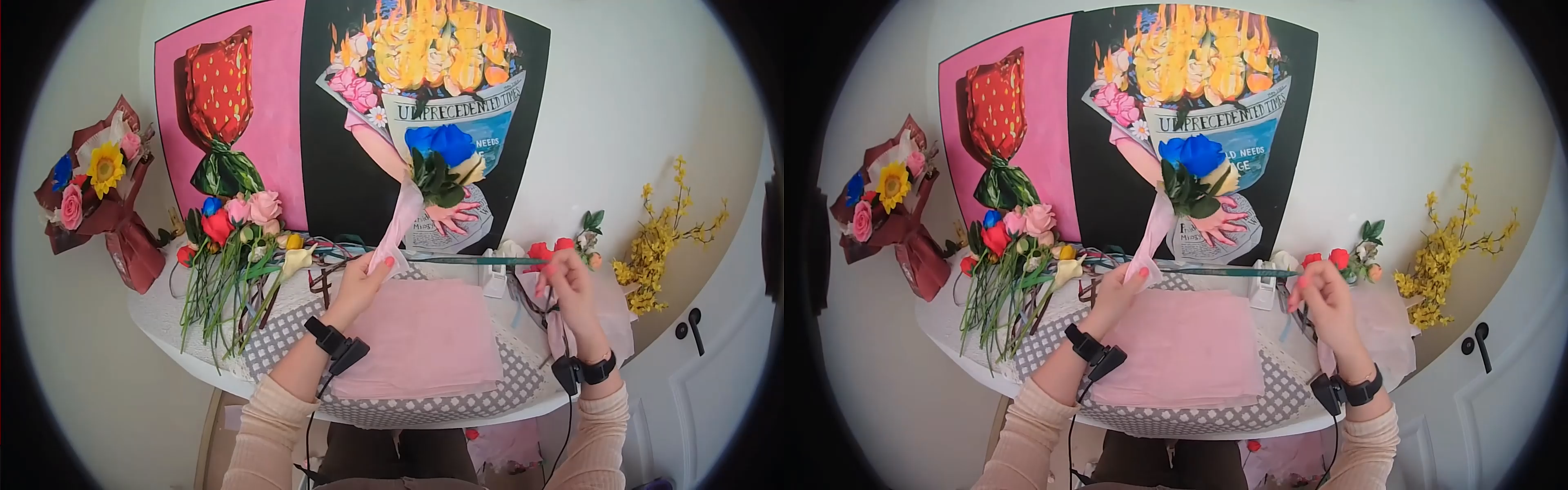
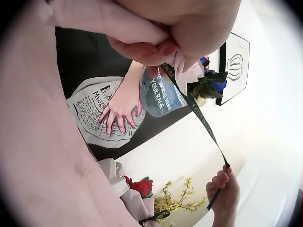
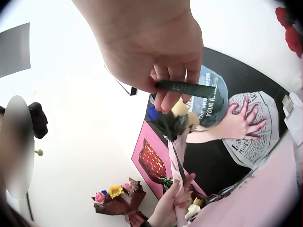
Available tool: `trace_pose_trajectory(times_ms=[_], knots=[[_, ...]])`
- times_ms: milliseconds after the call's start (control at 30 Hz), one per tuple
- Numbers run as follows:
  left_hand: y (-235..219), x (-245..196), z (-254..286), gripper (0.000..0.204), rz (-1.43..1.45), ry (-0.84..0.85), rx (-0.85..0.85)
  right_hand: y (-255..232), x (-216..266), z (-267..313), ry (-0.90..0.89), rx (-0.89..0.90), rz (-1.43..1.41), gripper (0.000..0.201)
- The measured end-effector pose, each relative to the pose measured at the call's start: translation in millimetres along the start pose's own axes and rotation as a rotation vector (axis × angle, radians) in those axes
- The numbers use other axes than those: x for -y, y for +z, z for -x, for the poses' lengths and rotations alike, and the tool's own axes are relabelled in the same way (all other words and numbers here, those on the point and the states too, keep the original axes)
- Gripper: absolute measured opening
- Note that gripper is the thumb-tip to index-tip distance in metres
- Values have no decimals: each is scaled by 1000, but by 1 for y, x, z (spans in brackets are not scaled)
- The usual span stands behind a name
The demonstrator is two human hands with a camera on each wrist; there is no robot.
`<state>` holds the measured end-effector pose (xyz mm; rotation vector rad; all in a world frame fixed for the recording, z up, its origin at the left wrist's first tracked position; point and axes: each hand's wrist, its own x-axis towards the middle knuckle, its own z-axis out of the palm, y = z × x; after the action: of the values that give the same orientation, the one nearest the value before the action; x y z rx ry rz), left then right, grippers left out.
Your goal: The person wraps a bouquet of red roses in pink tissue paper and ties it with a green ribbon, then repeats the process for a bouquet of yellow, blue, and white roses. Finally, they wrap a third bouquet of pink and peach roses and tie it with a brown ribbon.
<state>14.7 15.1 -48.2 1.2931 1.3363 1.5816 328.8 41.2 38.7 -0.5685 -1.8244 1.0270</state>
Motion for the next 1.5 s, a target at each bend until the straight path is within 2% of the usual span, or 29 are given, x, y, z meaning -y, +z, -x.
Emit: trace_pose_trajectory(times_ms=[67, 100, 167, 200, 267, 300, 367, 400, 467, 500, 533, 567, 633, 733, 800, 833, 900, 933, 967, 1033, 1100, 1167, 1200, 1233, 1333, 1367, 1400, 1433, 1500], knots=[[2, 9, -3, 23, 59, 179, 1, -6, 14, 5, -47, -42, -20, 3], [2, 12, -3, 23, 63, 175, 1, -6, 19, 10, -42, -41, -17, 3], [-1, 15, -5, 25, -120, 244, -37, -5, 29, 18, -164, -7, 254, 3], [-3, 17, -6, 25, -118, 243, -37, -4, 36, 19, -163, -6, 256, 3], [-5, 21, -6, 24, -410, 418, -29, -2, 52, 20, -208, -72, 343, 3], [-4, 16, -2, 24, -407, 419, -21, -1, 65, 19, -204, -79, 347, 3], [0, -2, 11, 22, -723, 472, 38, 4, 95, 8, -236, -39, 788, 4], [2, -3, 14, 22, -720, 480, 53, 11, 107, -1, -407, 3, 900, 6], [8, -4, 20, 21, -867, 643, 92, 26, 130, -21, -647, 156, 1083, 13], [10, -6, 22, 21, -863, 652, 112, 36, 144, -29, -756, 209, 1178, 15], [11, -9, 25, 22, -911, 632, 223, 46, 155, -38, -864, 266, 1272, 17], [13, -12, 29, 24, -959, 608, 333, 51, 162, -49, -911, 304, 1321, 16], [16, -19, 40, 26, -990, 654, 395, 53, 172, -76, -991, 380, 1286, 12], [12, -28, 61, 28, -899, 779, 414, 38, 193, -98, -964, 382, 1365, 10], [3, -40, 77, 25, -849, 919, 405, 23, 206, -98, -664, 480, 1391, 9], [-4, -49, 84, 25, -846, 913, 396, 20, 211, -95, -669, 490, 1390, 9], [-23, -64, 96, 24, -920, 1034, 506, 17, 214, -86, -193, 578, 1323, 9], [-30, -66, 101, 23, -944, 1023, 595, 14, 207, -85, -190, 600, 1318, 9], [-33, -69, 107, 23, -936, 1002, 584, 11, 196, -85, -98, 618, 1204, 9], [-38, -75, 122, 25, -928, 1141, 675, 4, 163, -85, -7, 662, 1086, 9], [-42, -82, 135, 25, -813, 1127, 608, -6, 116, -88, 143, 625, 841, 8], [-46, -87, 136, 25, -719, 1141, 512, -15, 47, -82, 184, 616, 537, 6], [-49, -83, 130, 24, -591, 1086, 349, -7, 27, -70, 381, 544, 435, 4], [-51, -80, 122, 23, -462, 1034, 191, 6, -9, -52, 463, 288, 175, 6], [-60, -82, 88, 19, -248, 643, -94, 44, -41, -27, 155, 466, 305, 8], [-66, -78, 73, 19, -203, 504, -175, 52, -58, -17, 149, 447, 339, 10], [-74, -65, 56, 19, -222, 504, -182, 67, -49, -4, 3, 427, 471, 9], [-83, -48, 37, 20, -238, 520, -226, 81, -34, 5, -7, 427, 454, 9], [-91, -39, 31, 21, -261, 526, -248, 98, -2, 31, -512, 508, 939, 6]])
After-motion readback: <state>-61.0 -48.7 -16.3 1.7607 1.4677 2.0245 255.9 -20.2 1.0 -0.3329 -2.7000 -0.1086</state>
